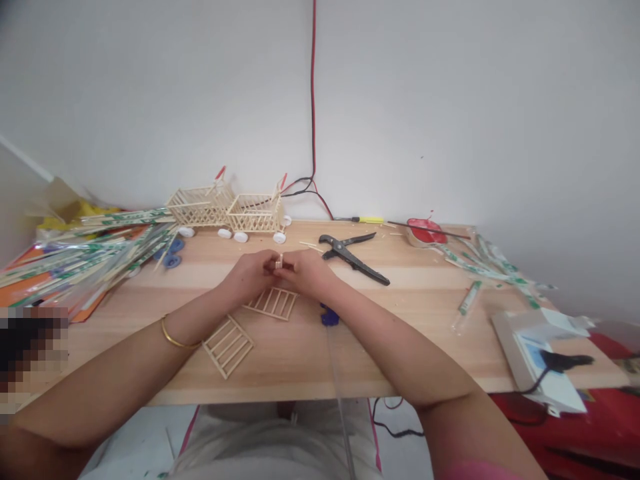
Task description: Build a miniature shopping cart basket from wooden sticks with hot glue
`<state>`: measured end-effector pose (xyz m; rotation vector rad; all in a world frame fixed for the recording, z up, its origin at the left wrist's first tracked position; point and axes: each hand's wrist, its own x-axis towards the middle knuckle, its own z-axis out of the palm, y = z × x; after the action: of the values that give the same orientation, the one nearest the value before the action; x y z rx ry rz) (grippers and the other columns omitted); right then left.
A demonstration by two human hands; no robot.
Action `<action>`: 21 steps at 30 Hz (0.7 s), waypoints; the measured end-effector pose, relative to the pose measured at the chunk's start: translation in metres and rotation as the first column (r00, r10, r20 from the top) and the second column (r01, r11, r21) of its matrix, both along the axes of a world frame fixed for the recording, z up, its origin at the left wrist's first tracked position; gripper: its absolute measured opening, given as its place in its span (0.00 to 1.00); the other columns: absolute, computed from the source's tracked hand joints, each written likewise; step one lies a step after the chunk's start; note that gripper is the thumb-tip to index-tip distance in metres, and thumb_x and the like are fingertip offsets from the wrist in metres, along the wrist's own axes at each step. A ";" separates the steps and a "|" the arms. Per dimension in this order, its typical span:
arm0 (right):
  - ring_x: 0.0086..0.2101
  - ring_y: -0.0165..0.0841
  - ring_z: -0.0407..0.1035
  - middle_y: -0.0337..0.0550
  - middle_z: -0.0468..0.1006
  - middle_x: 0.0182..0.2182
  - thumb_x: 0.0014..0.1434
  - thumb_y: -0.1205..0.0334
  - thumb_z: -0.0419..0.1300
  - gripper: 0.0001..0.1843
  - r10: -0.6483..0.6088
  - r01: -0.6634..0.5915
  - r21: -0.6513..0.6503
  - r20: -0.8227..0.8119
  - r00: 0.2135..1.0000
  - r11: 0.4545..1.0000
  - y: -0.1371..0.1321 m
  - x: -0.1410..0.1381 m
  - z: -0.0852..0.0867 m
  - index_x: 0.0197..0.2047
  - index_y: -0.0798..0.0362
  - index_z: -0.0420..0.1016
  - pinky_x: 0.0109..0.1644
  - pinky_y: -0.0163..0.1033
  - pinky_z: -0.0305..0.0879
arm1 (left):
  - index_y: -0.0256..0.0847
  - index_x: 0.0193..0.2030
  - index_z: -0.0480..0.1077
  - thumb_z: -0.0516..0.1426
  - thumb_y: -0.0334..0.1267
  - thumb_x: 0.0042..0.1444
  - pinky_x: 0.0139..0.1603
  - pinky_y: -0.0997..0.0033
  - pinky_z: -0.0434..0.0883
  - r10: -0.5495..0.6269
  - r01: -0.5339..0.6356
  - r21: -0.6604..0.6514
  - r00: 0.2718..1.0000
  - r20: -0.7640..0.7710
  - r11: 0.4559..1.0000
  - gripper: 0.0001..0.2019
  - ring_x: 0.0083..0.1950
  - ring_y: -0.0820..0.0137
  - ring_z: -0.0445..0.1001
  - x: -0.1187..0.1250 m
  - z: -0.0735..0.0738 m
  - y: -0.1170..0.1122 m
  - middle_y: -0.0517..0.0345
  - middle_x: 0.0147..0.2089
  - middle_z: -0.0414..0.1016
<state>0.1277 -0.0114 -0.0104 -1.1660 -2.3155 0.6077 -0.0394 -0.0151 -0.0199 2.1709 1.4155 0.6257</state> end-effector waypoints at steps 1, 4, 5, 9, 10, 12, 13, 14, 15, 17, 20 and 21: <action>0.27 0.28 0.66 0.39 0.78 0.25 0.54 0.68 0.61 0.04 -0.001 0.001 -0.004 -0.003 1.000 1.000 0.000 0.000 0.001 0.29 0.56 0.77 0.31 0.32 0.54 | 0.38 0.39 0.72 0.58 0.33 0.48 0.36 0.71 0.67 0.002 -0.002 -0.001 1.000 -0.003 1.000 0.10 0.36 0.67 0.74 0.000 0.000 0.000 0.56 0.34 0.78; 0.27 0.28 0.66 0.38 0.78 0.26 0.54 0.68 0.61 0.05 0.003 -0.003 -0.026 -0.024 1.000 1.000 -0.001 0.000 0.002 0.30 0.55 0.78 0.31 0.32 0.53 | 0.38 0.39 0.72 0.58 0.33 0.48 0.36 0.72 0.67 0.006 -0.007 -0.003 1.000 -0.009 1.000 0.10 0.36 0.67 0.75 0.000 0.001 0.000 0.56 0.34 0.78; 0.27 0.28 0.66 0.38 0.79 0.26 0.54 0.68 0.61 0.05 -0.002 0.001 -0.033 -0.028 1.000 0.999 -0.001 0.000 0.003 0.30 0.55 0.78 0.31 0.32 0.53 | 0.38 0.39 0.72 0.58 0.32 0.48 0.36 0.72 0.67 0.006 -0.006 -0.003 1.000 -0.010 1.000 0.10 0.36 0.67 0.75 0.001 0.001 0.000 0.56 0.34 0.78; 0.26 0.28 0.66 0.38 0.78 0.25 0.54 0.66 0.61 0.05 -0.029 0.027 -0.058 -0.031 0.999 0.998 -0.003 0.000 0.007 0.30 0.55 0.79 0.30 0.32 0.54 | 0.38 0.38 0.71 0.57 0.31 0.48 0.35 0.72 0.65 0.005 -0.005 0.015 0.999 -0.041 1.000 0.09 0.36 0.67 0.74 0.001 0.001 -0.002 0.55 0.34 0.77; 0.26 0.28 0.66 0.38 0.78 0.25 0.54 0.67 0.61 0.05 -0.027 0.025 -0.061 -0.033 0.999 0.998 -0.003 0.000 0.008 0.30 0.55 0.79 0.31 0.32 0.54 | 0.38 0.38 0.71 0.57 0.30 0.48 0.35 0.72 0.65 0.007 -0.006 0.022 0.999 -0.052 1.000 0.09 0.36 0.67 0.74 0.002 0.002 -0.002 0.55 0.34 0.77; 0.27 0.28 0.67 0.39 0.79 0.27 0.53 0.67 0.61 0.05 -0.006 0.004 -0.061 -0.041 0.999 0.998 -0.004 -0.001 0.010 0.31 0.55 0.79 0.31 0.32 0.56 | 0.37 0.37 0.71 0.56 0.30 0.48 0.34 0.71 0.64 0.014 -0.012 0.033 0.997 -0.069 0.999 0.08 0.35 0.66 0.73 0.002 0.002 -0.002 0.54 0.32 0.77; 0.28 0.28 0.67 0.39 0.79 0.28 0.54 0.67 0.61 0.05 0.004 -0.007 -0.057 -0.048 0.999 0.998 -0.004 -0.001 0.011 0.31 0.54 0.79 0.32 0.32 0.56 | 0.37 0.36 0.71 0.56 0.29 0.48 0.34 0.70 0.64 0.017 -0.015 0.036 0.997 -0.072 0.999 0.08 0.34 0.66 0.73 0.002 0.002 -0.002 0.54 0.32 0.76; 0.28 0.28 0.68 0.39 0.79 0.28 0.54 0.67 0.61 0.05 0.012 -0.015 -0.050 -0.057 0.998 0.999 -0.004 -0.001 0.011 0.32 0.54 0.79 0.32 0.32 0.57 | 0.37 0.36 0.71 0.56 0.29 0.48 0.33 0.70 0.63 0.018 -0.015 0.037 0.997 -0.070 0.999 0.08 0.34 0.66 0.72 0.002 0.002 -0.002 0.54 0.31 0.76; 0.29 0.29 0.68 0.39 0.79 0.28 0.54 0.67 0.60 0.05 0.016 -0.019 -0.041 -0.064 0.998 0.999 -0.004 -0.001 0.011 0.31 0.54 0.79 0.33 0.32 0.57 | 0.37 0.36 0.71 0.55 0.29 0.48 0.33 0.71 0.63 0.015 -0.013 0.036 0.998 -0.065 0.999 0.07 0.33 0.67 0.72 0.002 0.001 -0.001 0.55 0.31 0.76; 0.29 0.29 0.69 0.40 0.79 0.28 0.55 0.67 0.60 0.06 0.011 -0.013 -0.024 -0.069 0.998 1.000 -0.002 -0.002 0.010 0.30 0.55 0.79 0.34 0.33 0.58 | 0.37 0.36 0.71 0.55 0.29 0.48 0.32 0.72 0.62 0.004 -0.002 0.035 0.999 -0.052 0.999 0.07 0.32 0.68 0.72 0.002 0.000 -0.001 0.56 0.31 0.76; 0.30 0.31 0.70 0.42 0.79 0.28 0.55 0.67 0.60 0.05 0.003 -0.004 -0.019 -0.051 0.999 1.000 0.000 -0.001 0.006 0.29 0.56 0.78 0.35 0.34 0.59 | 0.38 0.35 0.70 0.56 0.31 0.49 0.32 0.73 0.62 -0.012 0.013 0.040 0.999 -0.031 0.999 0.06 0.33 0.69 0.71 0.001 -0.003 -0.001 0.58 0.31 0.75; 0.30 0.31 0.70 0.42 0.79 0.28 0.55 0.67 0.61 0.05 0.005 -0.006 -0.019 -0.046 0.999 1.000 0.000 -0.001 0.005 0.30 0.56 0.78 0.36 0.34 0.60 | 0.38 0.35 0.70 0.56 0.32 0.50 0.32 0.73 0.62 -0.016 0.017 0.043 1.000 -0.025 0.999 0.05 0.32 0.69 0.71 0.000 -0.003 -0.001 0.58 0.30 0.75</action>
<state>0.1267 -0.0109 -0.0057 -1.1430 -2.2795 0.6529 -0.0393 -0.0165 -0.0230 2.2287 1.4079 0.6306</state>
